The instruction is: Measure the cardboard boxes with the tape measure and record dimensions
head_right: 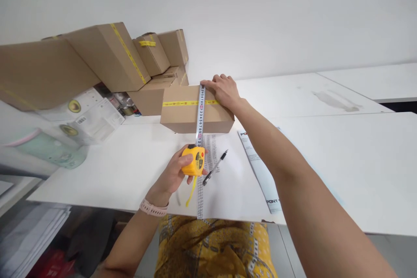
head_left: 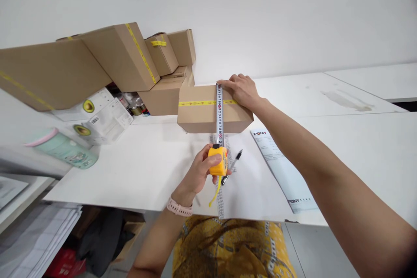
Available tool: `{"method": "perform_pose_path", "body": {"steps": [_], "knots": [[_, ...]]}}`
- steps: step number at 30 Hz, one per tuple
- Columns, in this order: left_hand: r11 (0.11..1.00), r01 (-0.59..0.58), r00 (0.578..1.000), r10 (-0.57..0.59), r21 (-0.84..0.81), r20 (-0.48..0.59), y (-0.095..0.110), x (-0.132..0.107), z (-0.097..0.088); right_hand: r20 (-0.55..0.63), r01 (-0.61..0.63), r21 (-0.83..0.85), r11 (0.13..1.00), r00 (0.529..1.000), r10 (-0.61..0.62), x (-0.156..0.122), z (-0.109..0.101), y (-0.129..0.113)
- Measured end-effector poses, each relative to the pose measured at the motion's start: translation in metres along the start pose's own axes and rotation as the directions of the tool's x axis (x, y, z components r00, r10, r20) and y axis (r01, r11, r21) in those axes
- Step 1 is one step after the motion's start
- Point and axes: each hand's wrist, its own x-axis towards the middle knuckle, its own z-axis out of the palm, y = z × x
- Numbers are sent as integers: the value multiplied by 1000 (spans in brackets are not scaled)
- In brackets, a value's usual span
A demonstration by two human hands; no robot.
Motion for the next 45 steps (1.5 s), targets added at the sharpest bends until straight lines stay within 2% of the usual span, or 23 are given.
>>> {"method": "perform_pose_path", "body": {"steps": [8,17,23,26,30,35,38,41,45], "knots": [[1000,6,999,-6,6,-46,-18,0,1,11,-12,53,998,1000,12,-2,1,2],[1000,1,999,0,18,-48,-27,3,-2,-16,-42,97,994,999,44,-4,3,1],[995,-101,994,101,15,-34,-42,-16,-12,-20,-148,43,988,989,149,-12,0,-8],[991,-130,991,131,27,-19,-56,-34,-15,-29,-125,45,991,992,127,-26,-10,-17],[996,-15,1000,14,91,11,-77,-55,-13,-44,-104,37,994,993,106,-61,-22,-32],[978,70,997,-76,197,21,-91,-70,-8,-46,-131,133,983,989,138,-114,-22,-52],[947,88,994,-104,307,34,-89,-76,-4,-111,-232,331,915,953,282,-142,-27,-65],[892,63,989,-115,447,90,-85,-81,-1,-169,-299,599,743,859,483,-160,-45,-73],[820,19,976,-140,572,169,-82,-86,3,-131,-279,809,518,772,621,-173,-69,-73]]}}
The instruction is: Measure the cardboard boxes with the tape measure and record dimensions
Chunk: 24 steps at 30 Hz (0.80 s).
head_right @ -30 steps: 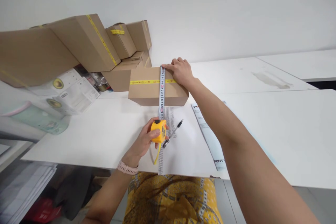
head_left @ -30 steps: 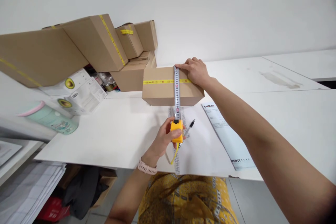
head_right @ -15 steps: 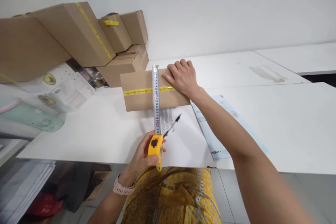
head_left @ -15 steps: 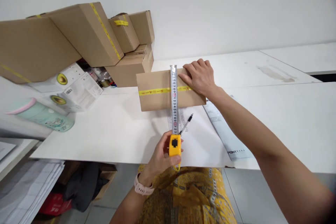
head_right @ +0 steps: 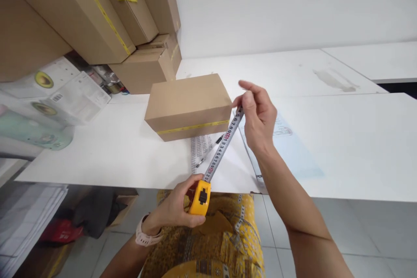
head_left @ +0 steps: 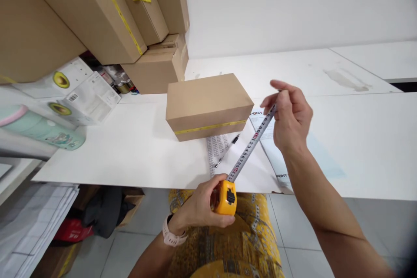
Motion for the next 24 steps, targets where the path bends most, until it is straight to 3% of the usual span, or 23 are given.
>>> {"method": "perform_pose_path", "body": {"steps": [4,8,10,13,15,18,20,22,23,24], "knots": [[998,50,998,-49,37,-28,2,-3,6,15,-67,62,996,998,66,-23,-13,-5],[998,6,992,-14,-62,-127,4,-3,10,255,-65,130,989,966,30,-79,-11,-10],[996,-78,980,68,-51,-188,3,-5,12,349,45,130,991,933,-88,-104,-8,-11],[978,-195,934,207,72,-292,1,-13,11,328,279,-11,960,908,-260,-123,-5,-3],[955,-219,886,280,199,-369,2,-21,5,270,287,-171,942,934,-235,-122,-4,10],[923,-208,805,350,325,-479,17,-27,-18,267,111,-380,918,964,-5,-110,-1,36],[913,-221,709,392,344,-586,38,-20,-43,339,62,-497,865,932,128,-103,3,51],[895,-254,558,445,366,-701,63,-3,-72,422,93,-593,800,882,210,-101,8,61],[884,-257,520,467,390,-715,76,8,-87,455,122,-626,770,859,234,-101,11,64],[867,-254,515,496,429,-699,87,22,-101,478,148,-650,745,842,249,-102,13,65]]}}
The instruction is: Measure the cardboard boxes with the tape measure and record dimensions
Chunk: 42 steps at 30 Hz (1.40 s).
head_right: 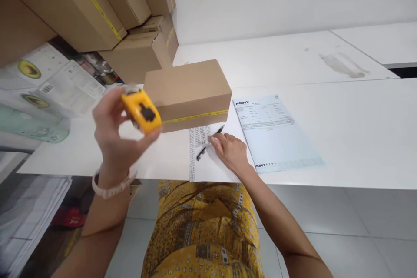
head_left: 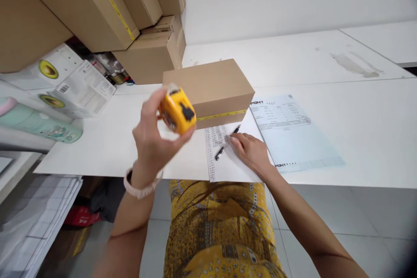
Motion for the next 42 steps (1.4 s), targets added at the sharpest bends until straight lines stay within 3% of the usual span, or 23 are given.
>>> {"method": "perform_pose_path", "body": {"steps": [4,7,10,12,14,16,18,19,21,24,27,33,37,42], "knots": [[947,-166,977,120,276,174,-14,73,21,39,-13,-111,994,999,17,-3,1,-6],[848,-255,945,119,464,303,-34,101,37,75,-38,-123,992,996,47,-6,-4,-5],[758,-273,939,76,592,337,-49,109,45,116,-73,-3,997,991,73,-12,-13,3],[735,-278,952,123,618,281,-53,102,46,144,-125,219,968,985,95,-19,-22,10],[752,-337,941,267,566,206,-56,83,47,193,-200,545,814,975,110,-30,-31,16],[775,-466,885,404,426,233,-60,55,51,248,-260,813,521,964,93,-44,-40,20],[798,-569,781,448,200,435,-69,25,57,256,-264,930,256,964,65,-55,-47,21],[816,-570,709,430,97,559,-76,12,62,243,-250,952,175,968,64,-58,-49,20],[860,-510,562,325,9,761,-92,-7,73,203,-213,970,116,975,93,-61,-50,17],[898,-437,400,140,54,906,-114,-16,89,149,-179,970,163,972,180,-57,-43,6],[905,-421,331,84,67,940,-123,-13,101,86,-148,963,224,961,262,-48,-29,-3],[899,-435,332,118,41,936,-125,-12,110,256,-308,916,258,942,218,-31,-11,-2],[910,-415,343,142,14,929,-128,-14,110,321,-395,836,380,915,246,-19,-7,-3],[911,-411,349,132,25,928,-129,-15,111,185,-300,768,565,950,253,-1,3,-14]]}}
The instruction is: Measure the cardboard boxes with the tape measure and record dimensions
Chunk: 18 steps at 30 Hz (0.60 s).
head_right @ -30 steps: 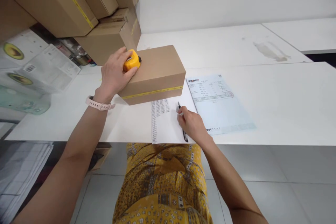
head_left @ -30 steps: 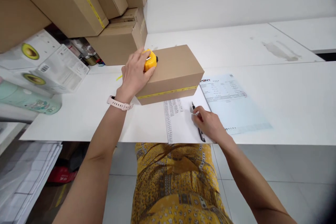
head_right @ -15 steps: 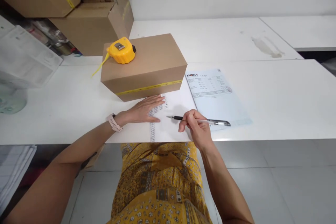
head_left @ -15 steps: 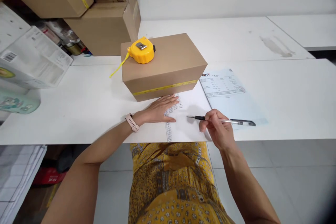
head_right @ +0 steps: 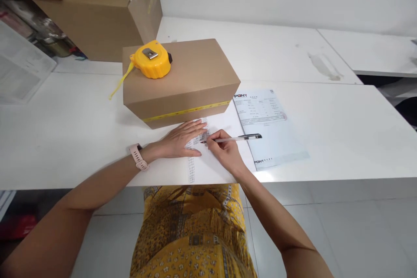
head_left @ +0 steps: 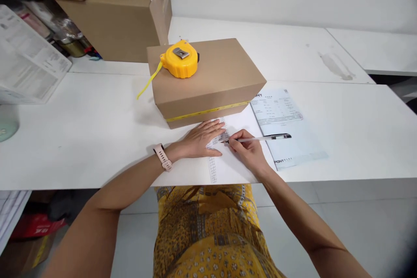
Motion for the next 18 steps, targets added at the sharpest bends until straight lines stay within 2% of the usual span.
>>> {"method": "perform_pose_path", "body": {"steps": [4,8,13,18], "knots": [[1000,-1,1000,1,4,15,0,1,1,-48,87,-102,991,995,-92,5,12,1],[1000,2,1000,-2,7,25,0,0,1,-75,132,-171,976,986,-146,4,15,6],[1000,1,1000,-1,-8,19,2,-1,-1,-69,144,-251,957,984,-166,5,13,10],[1000,0,999,0,-6,-41,4,-1,0,-56,151,-272,950,983,-172,5,14,9]]}}
